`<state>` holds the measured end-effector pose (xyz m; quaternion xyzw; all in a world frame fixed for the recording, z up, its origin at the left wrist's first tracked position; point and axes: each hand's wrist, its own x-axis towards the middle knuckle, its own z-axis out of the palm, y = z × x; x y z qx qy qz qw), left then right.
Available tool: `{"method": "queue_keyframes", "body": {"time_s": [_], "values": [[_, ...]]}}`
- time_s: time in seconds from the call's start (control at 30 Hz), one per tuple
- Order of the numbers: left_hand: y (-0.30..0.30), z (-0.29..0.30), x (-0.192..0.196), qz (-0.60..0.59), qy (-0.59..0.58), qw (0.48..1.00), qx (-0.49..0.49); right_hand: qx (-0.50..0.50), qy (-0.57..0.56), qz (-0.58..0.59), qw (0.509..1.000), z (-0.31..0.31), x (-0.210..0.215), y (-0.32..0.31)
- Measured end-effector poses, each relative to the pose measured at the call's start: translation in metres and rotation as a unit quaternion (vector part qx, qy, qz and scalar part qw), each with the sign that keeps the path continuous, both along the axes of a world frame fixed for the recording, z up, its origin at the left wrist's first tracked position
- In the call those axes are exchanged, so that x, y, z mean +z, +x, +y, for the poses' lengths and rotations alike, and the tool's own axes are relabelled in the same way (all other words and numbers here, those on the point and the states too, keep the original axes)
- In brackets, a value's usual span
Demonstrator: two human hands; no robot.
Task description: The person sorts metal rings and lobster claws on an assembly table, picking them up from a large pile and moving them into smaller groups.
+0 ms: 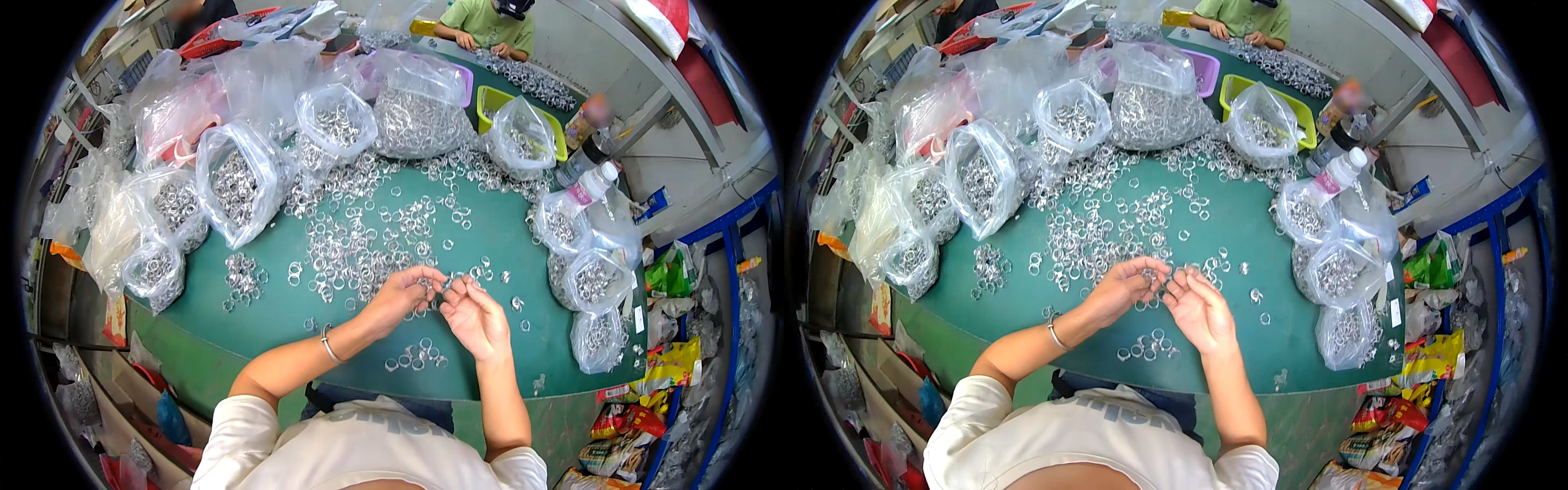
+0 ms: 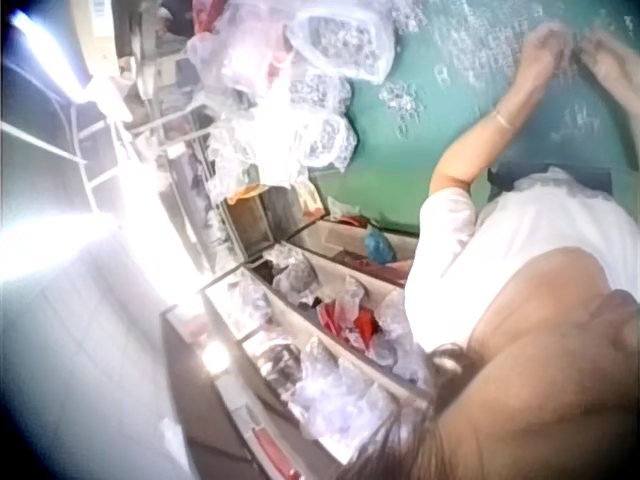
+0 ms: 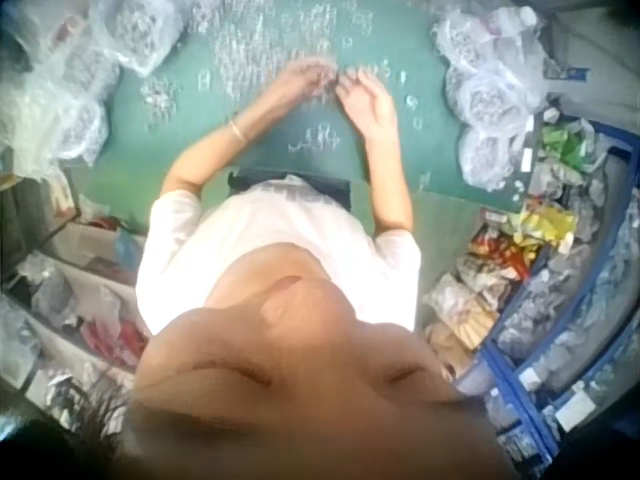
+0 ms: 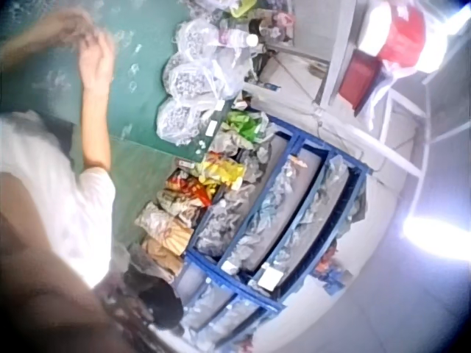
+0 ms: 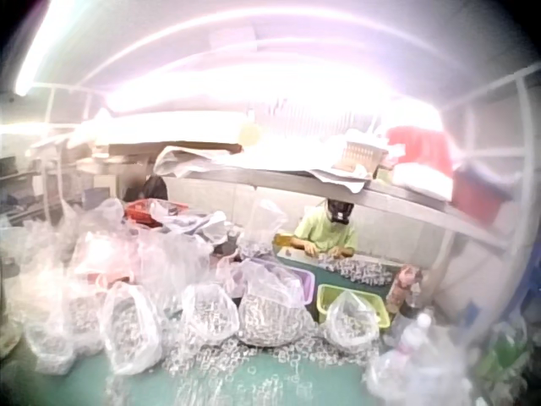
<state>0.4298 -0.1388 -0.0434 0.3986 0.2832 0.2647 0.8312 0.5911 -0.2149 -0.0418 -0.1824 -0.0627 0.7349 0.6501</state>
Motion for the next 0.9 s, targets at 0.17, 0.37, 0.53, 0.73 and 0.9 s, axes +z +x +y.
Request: {"method": "queue_keyframes", "body": {"time_s": [0.17,0.37,0.53,0.73,0.9], "values": [[-0.009,-0.027,0.023,-0.017,0.11,0.994,0.0,0.066,-0.03,0.034,0.997,-0.023,0.019,-0.016],[-0.015,-0.049,0.033,-0.037,0.16,0.986,-0.024,0.076,-0.035,0.072,0.994,-0.055,0.024,-0.024],[-0.017,-0.074,0.038,-0.04,0.156,0.987,-0.022,0.082,-0.041,0.085,0.992,-0.081,0.031,-0.032],[-0.027,-0.102,0.033,0.042,0.168,0.985,-0.009,0.063,-0.007,-0.061,0.996,-0.119,0.025,-0.043],[-0.059,-0.11,-0.006,0.034,-0.024,0.991,0.13,-0.095,-0.028,-0.488,0.867,-0.161,-0.017,-0.033]]}}
